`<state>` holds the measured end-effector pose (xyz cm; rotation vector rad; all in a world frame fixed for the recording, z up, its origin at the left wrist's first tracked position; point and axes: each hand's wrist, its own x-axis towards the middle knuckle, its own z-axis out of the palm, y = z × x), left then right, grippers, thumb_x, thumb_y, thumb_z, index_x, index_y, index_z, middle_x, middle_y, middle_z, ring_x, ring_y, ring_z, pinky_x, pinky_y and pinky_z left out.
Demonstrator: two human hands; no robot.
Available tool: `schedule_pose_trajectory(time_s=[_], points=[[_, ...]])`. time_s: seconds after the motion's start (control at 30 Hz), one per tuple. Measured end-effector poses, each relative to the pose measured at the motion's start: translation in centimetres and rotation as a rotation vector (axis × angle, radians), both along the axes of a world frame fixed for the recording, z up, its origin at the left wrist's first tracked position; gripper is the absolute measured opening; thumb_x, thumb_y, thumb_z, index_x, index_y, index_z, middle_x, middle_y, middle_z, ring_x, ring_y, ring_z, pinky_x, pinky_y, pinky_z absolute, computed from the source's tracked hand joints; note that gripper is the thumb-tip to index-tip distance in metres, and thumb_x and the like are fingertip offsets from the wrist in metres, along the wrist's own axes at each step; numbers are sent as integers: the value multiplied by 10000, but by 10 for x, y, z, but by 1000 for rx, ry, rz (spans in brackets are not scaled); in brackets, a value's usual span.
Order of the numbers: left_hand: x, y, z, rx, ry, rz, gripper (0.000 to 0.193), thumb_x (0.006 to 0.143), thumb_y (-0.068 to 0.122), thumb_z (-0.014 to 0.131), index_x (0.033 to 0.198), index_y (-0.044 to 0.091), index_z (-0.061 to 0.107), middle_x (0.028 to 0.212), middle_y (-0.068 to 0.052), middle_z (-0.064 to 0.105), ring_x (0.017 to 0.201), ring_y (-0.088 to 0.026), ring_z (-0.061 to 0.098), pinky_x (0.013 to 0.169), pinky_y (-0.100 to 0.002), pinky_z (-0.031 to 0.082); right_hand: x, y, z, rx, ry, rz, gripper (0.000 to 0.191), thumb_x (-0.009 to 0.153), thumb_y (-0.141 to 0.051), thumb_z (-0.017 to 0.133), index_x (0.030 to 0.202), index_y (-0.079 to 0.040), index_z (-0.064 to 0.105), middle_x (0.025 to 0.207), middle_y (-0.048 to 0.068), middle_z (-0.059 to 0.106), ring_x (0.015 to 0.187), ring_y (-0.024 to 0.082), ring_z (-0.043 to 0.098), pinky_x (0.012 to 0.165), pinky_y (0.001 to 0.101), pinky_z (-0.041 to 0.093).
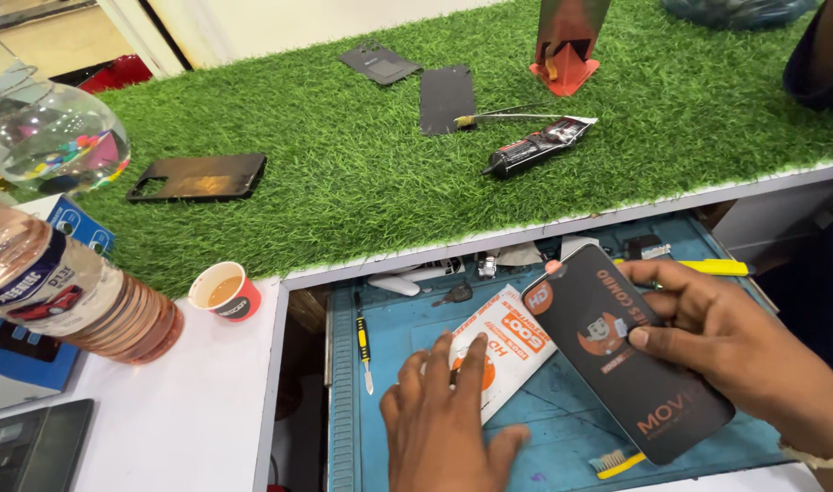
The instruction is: The person cleans the internal components of a disassembled smartphone with a white wipe and a screwdriver. They then place the back cover onto the phone, press the edges to seat it, and apply a black adhesive seal around the camera module area.
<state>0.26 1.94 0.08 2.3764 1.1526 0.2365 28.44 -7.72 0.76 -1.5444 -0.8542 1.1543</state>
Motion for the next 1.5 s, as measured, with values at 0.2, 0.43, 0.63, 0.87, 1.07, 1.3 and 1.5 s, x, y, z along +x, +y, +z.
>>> schedule_pose_trajectory(time_s=[0.2, 0.43, 0.63, 0.87, 1.07, 1.3, 1.5], points=[[-9, 2, -19, 122, 43, -172, 626, 761, 111, 799, 1334, 281, 612, 1612, -73, 440, 1479, -402, 335, 1106, -585, 247, 4, 14, 1, -7, 63, 153, 558, 954, -32, 610, 1497, -40, 477, 1150, 171, 791, 896, 171, 739, 746, 323, 584], [-3, 11, 8, -82, 124, 96, 853, 789, 245, 835, 1534, 192, 423, 1520, -167, 393, 1372, -377, 303, 1070, -587, 233, 7, 20, 16, -94, 82, 46, 534, 954, -63, 573, 1477, -59, 468, 1088, 180, 820, 902, 205, 765, 765, 360, 612], [-15, 19, 27, 18, -89, 316, 710, 764, 223, 821, 1429, 242, 573, 1168, -82, 650, 1022, -301, 635, 851, -483, 486, 15, 15, 15, -171, -35, -11, 458, 973, -52, 589, 1428, -54, 541, 1075, 197, 850, 885, 220, 765, 756, 385, 624], [-60, 31, 40, -183, -564, 497, 321, 871, 123, 706, 1190, 145, 733, 821, -88, 742, 606, -225, 685, 570, -342, 565, 13, 16, 13, 90, -190, 243, 346, 992, -55, 631, 1333, 0, 612, 1113, 132, 763, 978, 140, 738, 818, 317, 635], [-17, 35, 16, -258, -561, 187, 345, 885, 30, 633, 1215, 103, 705, 941, -112, 767, 787, -214, 762, 695, -322, 608, -12, 17, 40, 76, -951, 75, 323, 852, -152, 771, 1158, -52, 738, 971, 63, 777, 839, 178, 734, 745, 322, 601], [-26, 32, 3, -44, -587, 320, 495, 905, 12, 584, 1392, 103, 581, 1196, -150, 733, 1056, -269, 729, 854, -380, 578, -52, 40, 34, 843, -1440, 457, 427, 704, -71, 660, 1129, -43, 684, 1014, 96, 728, 951, 294, 701, 770, 412, 570], [-31, 3, -14, -229, -527, 379, 622, 879, 62, 555, 1492, 163, 513, 1340, -105, 681, 1022, -247, 725, 831, -374, 597, -67, 51, 22, 1048, -1533, 572, 399, 810, -165, 645, 1172, 3, 667, 1155, 127, 713, 1032, 284, 684, 847, 415, 548]])
